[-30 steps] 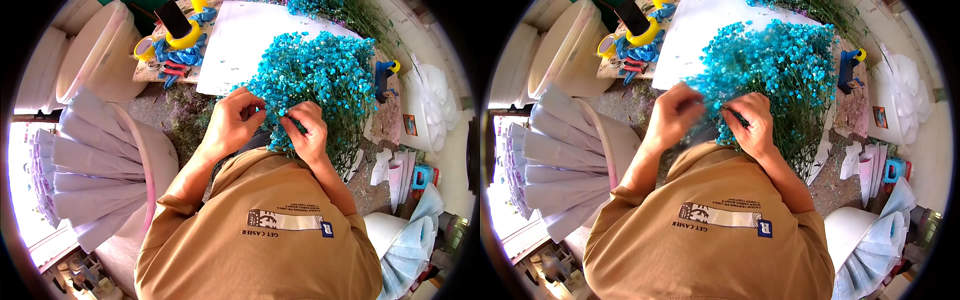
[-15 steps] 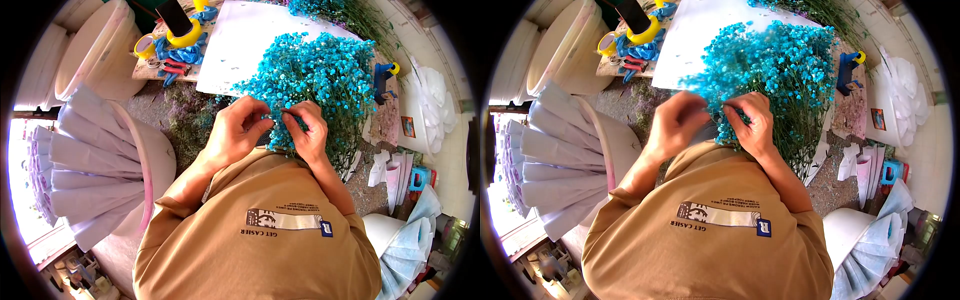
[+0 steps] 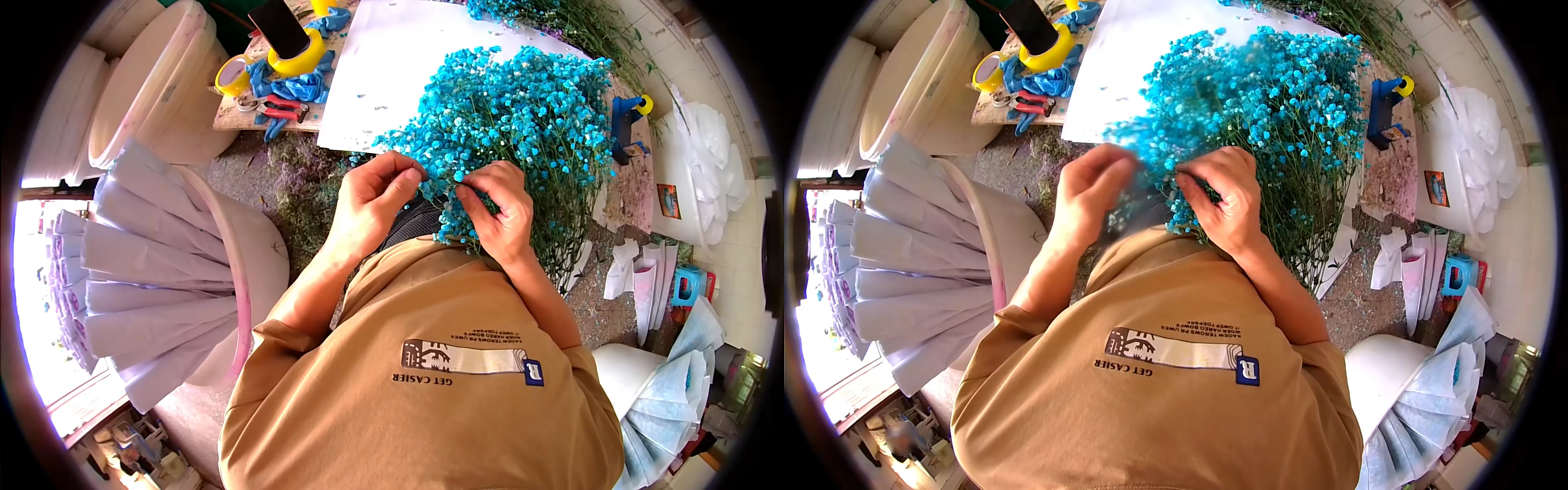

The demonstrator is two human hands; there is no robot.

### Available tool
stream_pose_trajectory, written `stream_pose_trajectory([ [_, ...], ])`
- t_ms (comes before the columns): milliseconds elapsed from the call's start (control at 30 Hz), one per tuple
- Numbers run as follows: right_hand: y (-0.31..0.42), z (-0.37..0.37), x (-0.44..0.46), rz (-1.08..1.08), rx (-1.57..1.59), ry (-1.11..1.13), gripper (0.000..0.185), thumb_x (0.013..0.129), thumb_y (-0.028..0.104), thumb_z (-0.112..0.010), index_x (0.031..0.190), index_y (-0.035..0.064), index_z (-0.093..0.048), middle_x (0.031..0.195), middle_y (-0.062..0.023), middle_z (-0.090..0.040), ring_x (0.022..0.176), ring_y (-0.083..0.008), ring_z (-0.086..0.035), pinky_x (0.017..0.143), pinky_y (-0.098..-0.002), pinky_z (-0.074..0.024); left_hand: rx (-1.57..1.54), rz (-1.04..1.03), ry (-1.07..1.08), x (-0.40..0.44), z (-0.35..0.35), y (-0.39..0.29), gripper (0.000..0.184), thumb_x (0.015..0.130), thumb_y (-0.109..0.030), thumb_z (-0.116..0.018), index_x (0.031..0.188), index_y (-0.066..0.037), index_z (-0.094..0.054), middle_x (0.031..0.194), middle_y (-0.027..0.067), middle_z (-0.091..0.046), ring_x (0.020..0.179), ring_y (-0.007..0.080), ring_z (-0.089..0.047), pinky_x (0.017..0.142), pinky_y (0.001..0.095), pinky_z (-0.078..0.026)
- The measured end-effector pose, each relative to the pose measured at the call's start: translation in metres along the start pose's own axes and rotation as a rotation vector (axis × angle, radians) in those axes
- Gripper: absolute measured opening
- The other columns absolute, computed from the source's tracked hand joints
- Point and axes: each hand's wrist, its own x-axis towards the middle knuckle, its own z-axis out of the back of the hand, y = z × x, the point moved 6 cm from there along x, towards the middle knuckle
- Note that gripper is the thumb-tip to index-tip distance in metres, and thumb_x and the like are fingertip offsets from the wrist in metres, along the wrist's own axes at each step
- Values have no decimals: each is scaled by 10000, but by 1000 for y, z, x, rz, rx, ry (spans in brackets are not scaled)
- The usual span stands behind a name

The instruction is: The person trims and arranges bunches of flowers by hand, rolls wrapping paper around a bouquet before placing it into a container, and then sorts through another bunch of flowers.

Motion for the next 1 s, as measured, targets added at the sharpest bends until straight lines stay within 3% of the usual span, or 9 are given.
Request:
stream_pose_trajectory([
  [100,1,0,0,10,-22,-4,134,760,4,-760,853,78,-699,818,-28,-679,763,-214,-618,839,-347,-420,139,1,19,-2,-3,2,100,904,-62,-697,982,-2,-678,858,-13,-628,692,30,-485,603,210,-400],
  [200,1,-1,-1,16,-28,-7,144,756,5,-764,859,81,-699,818,-26,-676,765,-215,-616,837,-349,-420,340,-191,46,-2,-5,-5,106,897,-61,-705,983,-6,-679,831,-25,-601,690,36,-468,603,221,-398],
  [333,-1,-2,-1,-19,-35,16,100,789,33,-754,862,77,-700,822,-39,-680,774,-225,-621,843,-349,-425,355,-212,16,-4,-7,-12,62,907,-50,-682,953,-14,-662,792,-32,-552,668,46,-452,595,216,-381],
  [433,-7,0,-2,-114,-15,9,48,830,63,-741,860,63,-704,815,-60,-684,775,-244,-626,824,-353,-440,-283,-31,6,1,9,1,184,994,-190,-557,910,-37,-615,740,-29,-513,596,33,-384,518,195,-292],
  [467,-10,1,-2,-166,12,-13,38,850,79,-734,858,54,-706,809,-71,-685,771,-255,-628,812,-355,-449,-252,-32,49,2,11,1,256,1013,-252,-519,931,-31,-621,734,-26,-527,572,20,-346,492,196,-250],
  [600,-13,2,-2,-232,18,-17,73,866,94,-727,849,25,-706,786,-95,-678,743,-276,-625,792,-362,-461,38,-78,36,-3,-8,5,108,927,-58,-649,1022,-6,-648,832,-18,-614,684,20,-490,573,203,-407],
  [667,-13,2,-3,-238,26,-14,77,868,97,-725,850,24,-706,784,-100,-676,744,-280,-624,787,-365,-463,266,-145,23,-6,-20,-4,127,899,-67,-683,1005,-2,-655,797,0,-597,660,39,-497,567,225,-420],
  [800,-11,2,-3,-184,0,-45,87,874,106,-721,842,27,-702,766,-108,-663,737,-291,-617,771,-372,-467,719,-508,-121,0,-32,-17,183,815,-104,-761,966,-34,-684,764,93,-598,586,211,-590,547,326,-491],
  [1000,-11,3,-3,-206,-5,-36,112,883,119,-718,821,29,-694,740,-102,-645,723,-295,-608,764,-370,-470,736,-621,-168,7,-30,-7,118,836,-59,-729,916,-28,-647,786,102,-622,619,249,-619,553,346,-499],
])
